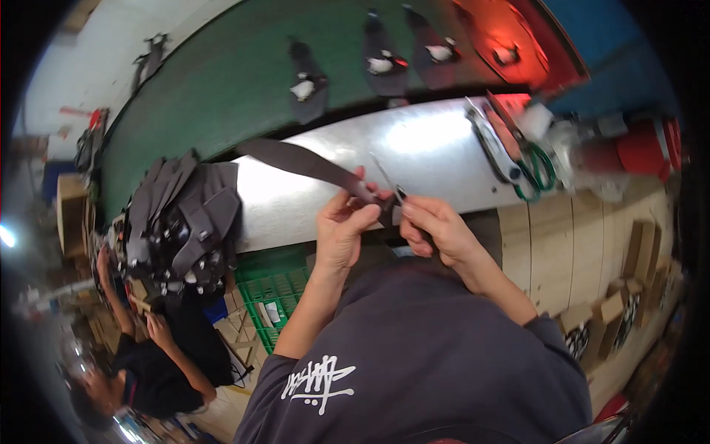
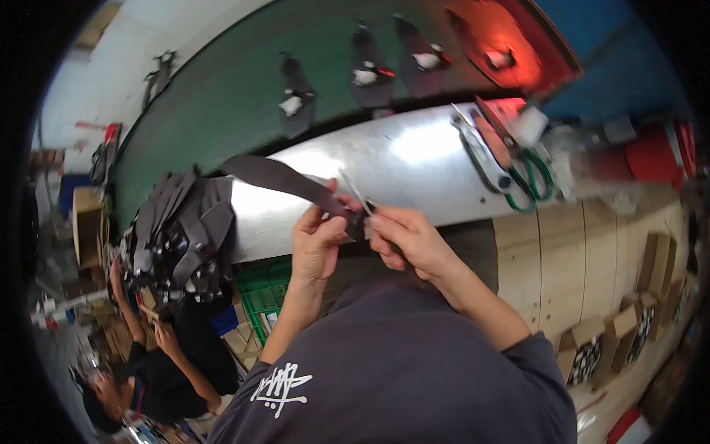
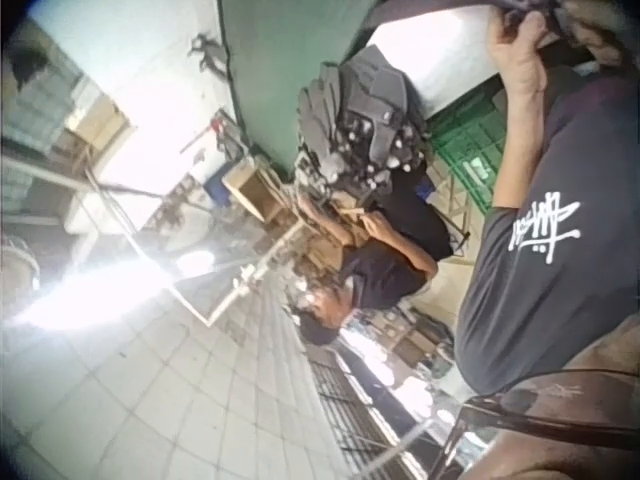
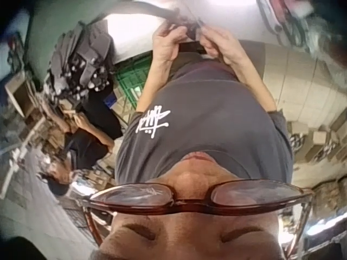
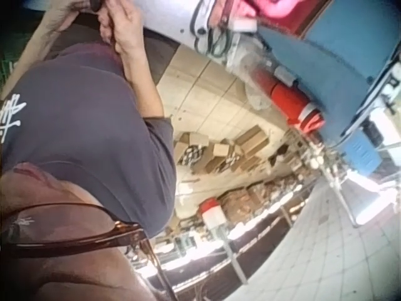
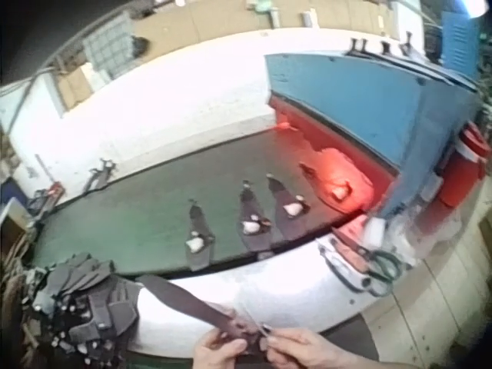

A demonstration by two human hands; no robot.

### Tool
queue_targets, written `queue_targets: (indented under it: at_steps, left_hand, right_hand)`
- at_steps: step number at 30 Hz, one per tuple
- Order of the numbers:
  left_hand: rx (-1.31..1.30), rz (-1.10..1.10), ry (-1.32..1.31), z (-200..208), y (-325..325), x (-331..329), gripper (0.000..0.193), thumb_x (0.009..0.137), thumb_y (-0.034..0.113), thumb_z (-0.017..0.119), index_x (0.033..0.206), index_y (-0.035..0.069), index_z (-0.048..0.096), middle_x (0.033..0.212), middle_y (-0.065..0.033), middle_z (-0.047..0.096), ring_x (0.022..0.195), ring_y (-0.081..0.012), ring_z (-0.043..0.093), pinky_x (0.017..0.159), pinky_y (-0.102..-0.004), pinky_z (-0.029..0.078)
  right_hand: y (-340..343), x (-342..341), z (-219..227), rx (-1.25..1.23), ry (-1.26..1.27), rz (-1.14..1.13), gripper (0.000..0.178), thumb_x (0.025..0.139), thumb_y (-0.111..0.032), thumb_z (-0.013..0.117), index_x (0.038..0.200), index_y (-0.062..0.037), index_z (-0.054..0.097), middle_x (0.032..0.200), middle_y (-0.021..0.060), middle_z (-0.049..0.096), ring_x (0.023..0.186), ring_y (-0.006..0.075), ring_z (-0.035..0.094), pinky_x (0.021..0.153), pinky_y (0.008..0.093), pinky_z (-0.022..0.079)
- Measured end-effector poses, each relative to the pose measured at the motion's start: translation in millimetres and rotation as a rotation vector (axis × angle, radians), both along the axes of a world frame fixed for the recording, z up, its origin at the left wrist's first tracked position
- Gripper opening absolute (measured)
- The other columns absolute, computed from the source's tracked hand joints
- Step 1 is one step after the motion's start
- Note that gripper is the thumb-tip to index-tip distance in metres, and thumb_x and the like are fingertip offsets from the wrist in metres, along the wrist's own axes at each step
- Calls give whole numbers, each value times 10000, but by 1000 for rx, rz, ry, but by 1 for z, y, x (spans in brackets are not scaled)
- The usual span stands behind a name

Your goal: Assembling and adjusting shoe components on a production line using an awl and other tools.

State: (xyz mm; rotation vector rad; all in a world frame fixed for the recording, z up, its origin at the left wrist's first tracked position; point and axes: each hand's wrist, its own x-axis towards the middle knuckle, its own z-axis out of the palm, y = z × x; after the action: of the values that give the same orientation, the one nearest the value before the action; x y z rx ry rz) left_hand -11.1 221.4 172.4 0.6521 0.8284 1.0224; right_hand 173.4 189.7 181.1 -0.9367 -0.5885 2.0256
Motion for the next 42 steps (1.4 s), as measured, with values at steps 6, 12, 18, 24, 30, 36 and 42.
queue_targets:
  at_steps: [6,12,18,24,30,36,42]
  left_hand:
    - [229,165,242,14,22,-54,327,919,62,546,1228,-40,582,1121,-125,659,964,-184,657,889,-315,501]
    - [299,638,685,90,35,-166,437,902,116,583,1275,-102,517,1163,-149,630,1029,-158,602,910,-274,469]
    - [471,804,905,178,36,-315,339,847,109,550,1155,60,683,1148,-81,655,1002,-155,598,922,-296,437]
    - [304,1098,1474,192,15,-402,431,885,285,644,1216,11,616,1082,-139,666,801,-205,676,675,-286,526]
    - [717,1064,1650,158,47,-283,307,861,171,688,1116,1,669,1008,-97,658,840,-147,621,733,-270,497]
    - [882,363,1400,72,121,-116,344,782,206,741,1070,26,683,1046,-146,668,945,-279,644,818,-348,504]
    - [680,280,1407,-21,210,-25,563,798,442,700,1181,35,630,1166,-161,618,1079,-349,566,891,-405,455]
  right_hand:
    - [-3,26,-6,212,-103,-129,515,986,-182,453,1458,-30,313,578,42,495,416,100,415,380,205,346]
    - [10,29,-11,201,-210,-155,339,1000,-152,451,1304,-8,488,627,16,512,446,55,401,395,181,329]
    - [18,28,-19,201,-178,-185,328,1003,-168,461,1283,-4,507,626,4,511,442,51,411,389,181,325]
    - [17,39,-26,209,-324,-215,311,1004,-176,460,1264,-19,531,646,-4,524,453,42,419,402,177,316]
    - [26,58,-35,387,-658,-338,318,965,-80,479,1269,-24,555,767,-8,531,549,29,436,479,176,331]
    - [41,59,-28,827,-1490,-353,305,856,-23,555,1145,-48,649,812,129,553,740,281,554,688,370,455]
    - [39,67,-29,823,-1641,-334,346,834,-58,608,1176,-99,638,855,109,557,831,299,546,747,398,450]
